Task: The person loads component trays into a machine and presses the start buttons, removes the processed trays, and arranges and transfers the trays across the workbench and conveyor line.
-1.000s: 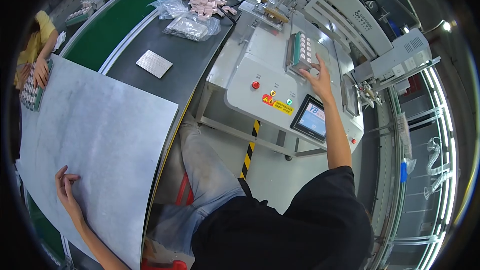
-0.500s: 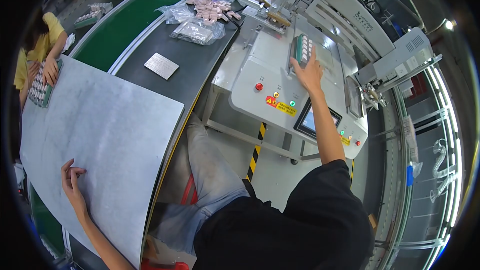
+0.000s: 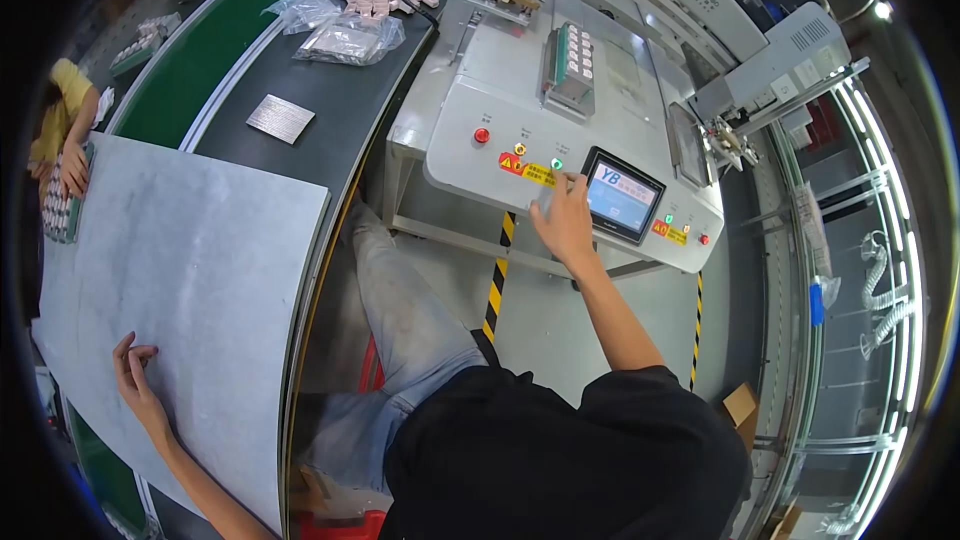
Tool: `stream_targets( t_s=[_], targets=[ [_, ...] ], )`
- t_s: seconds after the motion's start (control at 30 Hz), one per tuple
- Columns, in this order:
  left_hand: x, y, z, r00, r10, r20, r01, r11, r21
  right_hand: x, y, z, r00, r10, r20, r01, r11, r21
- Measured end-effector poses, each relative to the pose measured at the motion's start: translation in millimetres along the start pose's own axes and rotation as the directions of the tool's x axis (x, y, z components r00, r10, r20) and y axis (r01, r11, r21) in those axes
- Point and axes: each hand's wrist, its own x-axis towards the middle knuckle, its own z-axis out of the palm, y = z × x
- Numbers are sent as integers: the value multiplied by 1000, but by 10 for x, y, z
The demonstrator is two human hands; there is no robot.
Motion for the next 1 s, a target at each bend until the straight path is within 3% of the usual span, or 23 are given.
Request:
stream_targets(
  t_s=[0.17, 0.33, 0.57, 0.83, 1.0],
  targets=[
    [1, -40, -9, 1000, 16, 2, -16, 1000, 11, 82, 41, -18, 1000, 11, -23, -11, 1000, 1],
    [-8, -5, -3, 1000, 18, -5, -18, 999, 28, 190, 40, -92, 996, 39, 79, -35, 998, -47],
    [-3, -1, -6, 1000, 12, 4, -12, 1000, 12, 109, -55, -9, 999, -28, 23, 31, 990, -137],
    [-15, 53, 22, 1000, -23, -16, 22, 999, -39, 226, -234, -127, 981, 77, 179, -50, 987, -153],
    [-17, 111, 22, 999, -49, -22, 48, 997, -52, 473, -1078, -159, 978, -54, 199, 34, 994, 101]
  ],
)
